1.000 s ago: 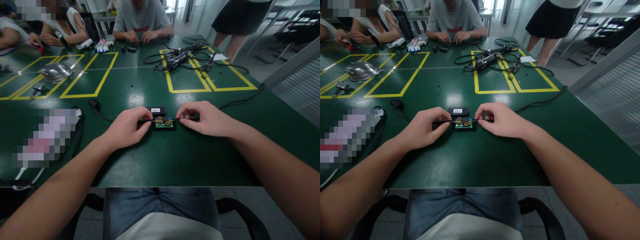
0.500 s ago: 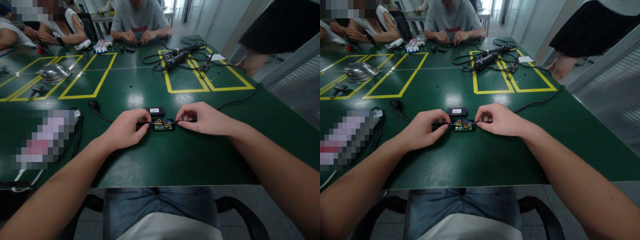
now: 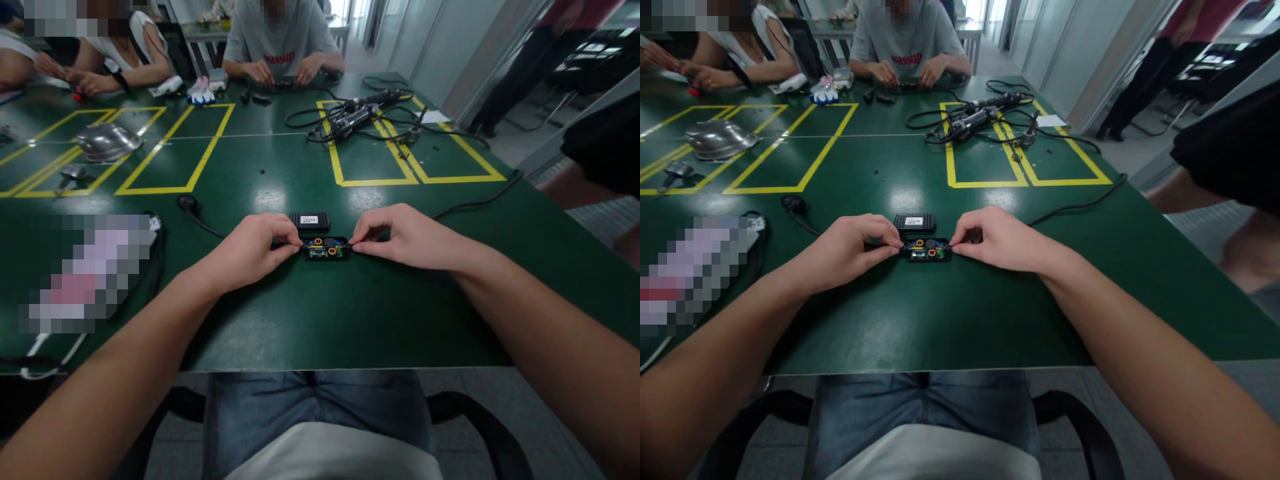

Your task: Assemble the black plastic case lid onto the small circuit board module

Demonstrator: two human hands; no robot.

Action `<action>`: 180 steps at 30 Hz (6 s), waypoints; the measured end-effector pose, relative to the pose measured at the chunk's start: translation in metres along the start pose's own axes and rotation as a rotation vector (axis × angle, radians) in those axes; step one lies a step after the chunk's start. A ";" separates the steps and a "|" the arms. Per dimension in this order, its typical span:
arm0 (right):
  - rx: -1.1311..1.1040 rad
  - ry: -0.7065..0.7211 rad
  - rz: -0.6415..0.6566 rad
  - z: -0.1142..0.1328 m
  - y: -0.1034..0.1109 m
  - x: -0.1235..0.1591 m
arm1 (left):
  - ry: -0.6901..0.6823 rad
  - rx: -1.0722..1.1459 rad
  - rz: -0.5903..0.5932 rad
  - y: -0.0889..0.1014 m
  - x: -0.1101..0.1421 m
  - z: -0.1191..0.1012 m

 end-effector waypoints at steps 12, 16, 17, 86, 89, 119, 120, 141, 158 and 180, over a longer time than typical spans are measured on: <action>0.006 0.015 -0.044 0.005 -0.002 0.001 | 0.005 -0.192 -0.043 0.004 0.000 -0.014; -0.019 0.039 -0.078 0.008 -0.005 0.000 | 0.003 -0.230 -0.139 0.007 -0.001 -0.014; -0.019 0.048 -0.086 0.009 -0.006 0.000 | 0.013 -0.221 -0.164 0.008 -0.002 -0.011; 0.195 0.146 -0.171 0.018 -0.013 0.003 | -0.023 -0.122 -0.010 -0.006 0.002 -0.012; 0.197 0.138 -0.168 0.018 -0.013 0.002 | -0.019 -0.123 -0.005 -0.007 0.002 -0.012; 0.210 0.159 -0.147 0.020 -0.012 0.003 | 0.032 -0.096 0.007 -0.007 0.000 -0.007; 0.208 0.156 -0.146 0.019 -0.013 0.002 | 0.037 -0.090 0.006 -0.007 0.000 -0.007; 0.151 0.064 -0.127 0.013 -0.011 -0.001 | 0.104 -0.012 0.013 -0.009 -0.003 -0.001; 0.142 0.067 -0.112 0.010 -0.012 -0.004 | 0.070 -0.060 0.017 -0.013 -0.003 -0.006; 0.077 -0.012 0.011 -0.006 0.001 -0.001 | 0.120 -0.064 0.148 0.004 0.008 0.013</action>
Point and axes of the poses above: each hand's wrist, its own x-axis away from the middle knuckle, its own y-axis out of the back of the hand, z = x × y, the point moved 10 cm from there along -x, towards the middle knuckle, and after that the axes turned 6 degrees about -y, right-handed, at the moved point
